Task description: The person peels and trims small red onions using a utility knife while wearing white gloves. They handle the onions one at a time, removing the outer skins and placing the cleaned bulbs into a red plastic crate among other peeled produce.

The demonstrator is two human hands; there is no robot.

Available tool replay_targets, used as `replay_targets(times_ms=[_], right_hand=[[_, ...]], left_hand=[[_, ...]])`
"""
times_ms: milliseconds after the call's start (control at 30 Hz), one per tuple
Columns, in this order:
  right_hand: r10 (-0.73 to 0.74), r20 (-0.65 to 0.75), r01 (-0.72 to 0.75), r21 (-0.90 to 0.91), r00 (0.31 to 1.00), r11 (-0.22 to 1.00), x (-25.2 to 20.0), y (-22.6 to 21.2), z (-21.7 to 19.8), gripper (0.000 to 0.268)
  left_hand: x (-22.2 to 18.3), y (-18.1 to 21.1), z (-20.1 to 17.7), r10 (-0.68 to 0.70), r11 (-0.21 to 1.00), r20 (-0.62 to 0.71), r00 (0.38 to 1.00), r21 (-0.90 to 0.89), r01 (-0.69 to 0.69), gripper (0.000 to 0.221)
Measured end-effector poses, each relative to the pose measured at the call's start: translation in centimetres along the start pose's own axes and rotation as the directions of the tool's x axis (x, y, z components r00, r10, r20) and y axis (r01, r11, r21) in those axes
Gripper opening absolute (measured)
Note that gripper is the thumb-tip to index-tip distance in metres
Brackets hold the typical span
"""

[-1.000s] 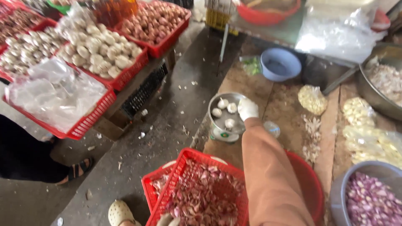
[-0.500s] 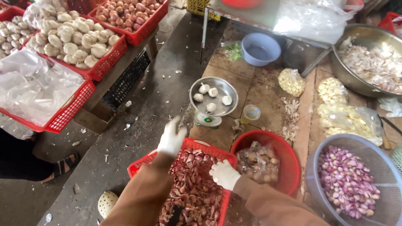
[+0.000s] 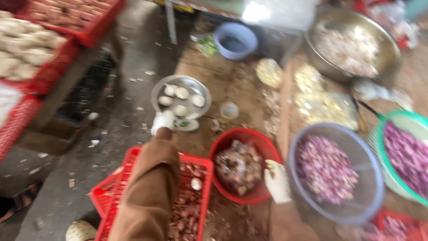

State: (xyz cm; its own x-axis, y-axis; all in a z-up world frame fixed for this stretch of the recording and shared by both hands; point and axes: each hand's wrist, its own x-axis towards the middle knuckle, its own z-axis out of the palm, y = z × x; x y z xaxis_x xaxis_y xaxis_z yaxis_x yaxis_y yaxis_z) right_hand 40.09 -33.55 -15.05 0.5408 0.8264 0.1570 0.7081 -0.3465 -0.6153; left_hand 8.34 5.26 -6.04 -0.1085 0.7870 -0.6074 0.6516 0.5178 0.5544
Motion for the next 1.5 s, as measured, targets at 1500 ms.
replay_targets(times_ms=[1500], right_hand=[[0.464,0.339,-0.451,0.880,0.818,0.152,-5.3,-3.4,-2.4,0.038]], left_hand=[[-11.0,0.2,6.8,-0.026,0.960,-0.118,0.993,-0.279,-0.008,0.077]])
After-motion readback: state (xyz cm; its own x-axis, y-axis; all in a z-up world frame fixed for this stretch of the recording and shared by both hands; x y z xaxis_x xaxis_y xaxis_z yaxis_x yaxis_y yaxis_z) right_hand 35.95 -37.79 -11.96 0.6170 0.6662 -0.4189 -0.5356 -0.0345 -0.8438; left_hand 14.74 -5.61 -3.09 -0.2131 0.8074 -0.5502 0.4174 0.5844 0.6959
